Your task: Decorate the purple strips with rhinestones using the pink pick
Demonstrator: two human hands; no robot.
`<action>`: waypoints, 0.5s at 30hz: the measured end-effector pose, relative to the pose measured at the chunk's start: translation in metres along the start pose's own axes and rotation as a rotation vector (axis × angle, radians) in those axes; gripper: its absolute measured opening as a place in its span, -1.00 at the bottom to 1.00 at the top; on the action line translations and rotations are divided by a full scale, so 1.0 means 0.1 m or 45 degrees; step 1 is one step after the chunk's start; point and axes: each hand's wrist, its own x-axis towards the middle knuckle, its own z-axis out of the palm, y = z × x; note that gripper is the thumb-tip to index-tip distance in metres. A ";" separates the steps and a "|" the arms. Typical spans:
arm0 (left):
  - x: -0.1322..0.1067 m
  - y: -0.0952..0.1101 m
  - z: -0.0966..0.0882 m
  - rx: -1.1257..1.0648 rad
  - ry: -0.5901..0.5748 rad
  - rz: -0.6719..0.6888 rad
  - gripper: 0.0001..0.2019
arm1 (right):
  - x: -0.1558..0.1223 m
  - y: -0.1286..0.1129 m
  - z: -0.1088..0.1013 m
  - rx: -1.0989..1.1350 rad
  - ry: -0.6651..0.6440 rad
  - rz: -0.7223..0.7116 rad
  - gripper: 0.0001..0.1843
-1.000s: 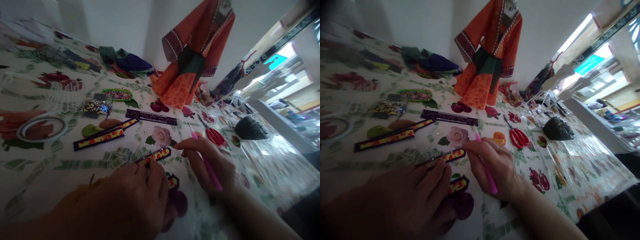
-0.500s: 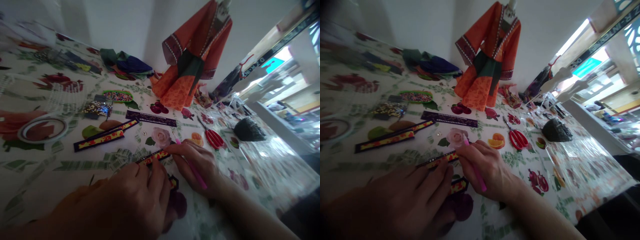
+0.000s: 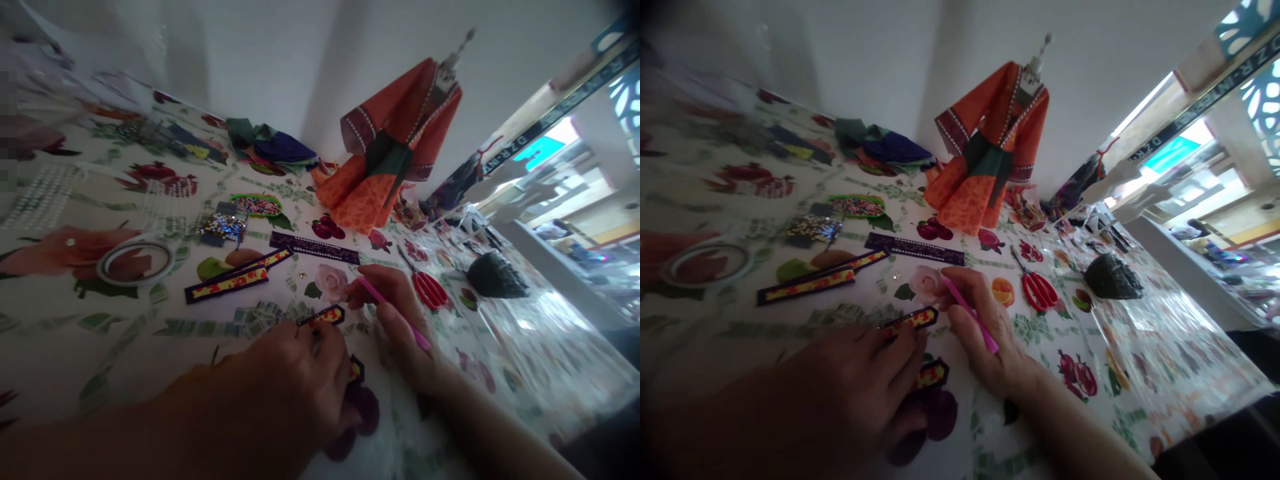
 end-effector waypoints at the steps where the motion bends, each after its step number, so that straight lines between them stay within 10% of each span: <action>1: 0.00 -0.01 -0.01 -0.014 -0.027 -0.002 -0.53 | 0.01 0.01 0.01 0.021 0.045 0.013 -0.66; 15: 0.00 -0.04 0.05 -0.149 0.034 -0.005 -0.55 | 0.48 -0.40 0.01 -0.117 -0.021 -0.005 -0.91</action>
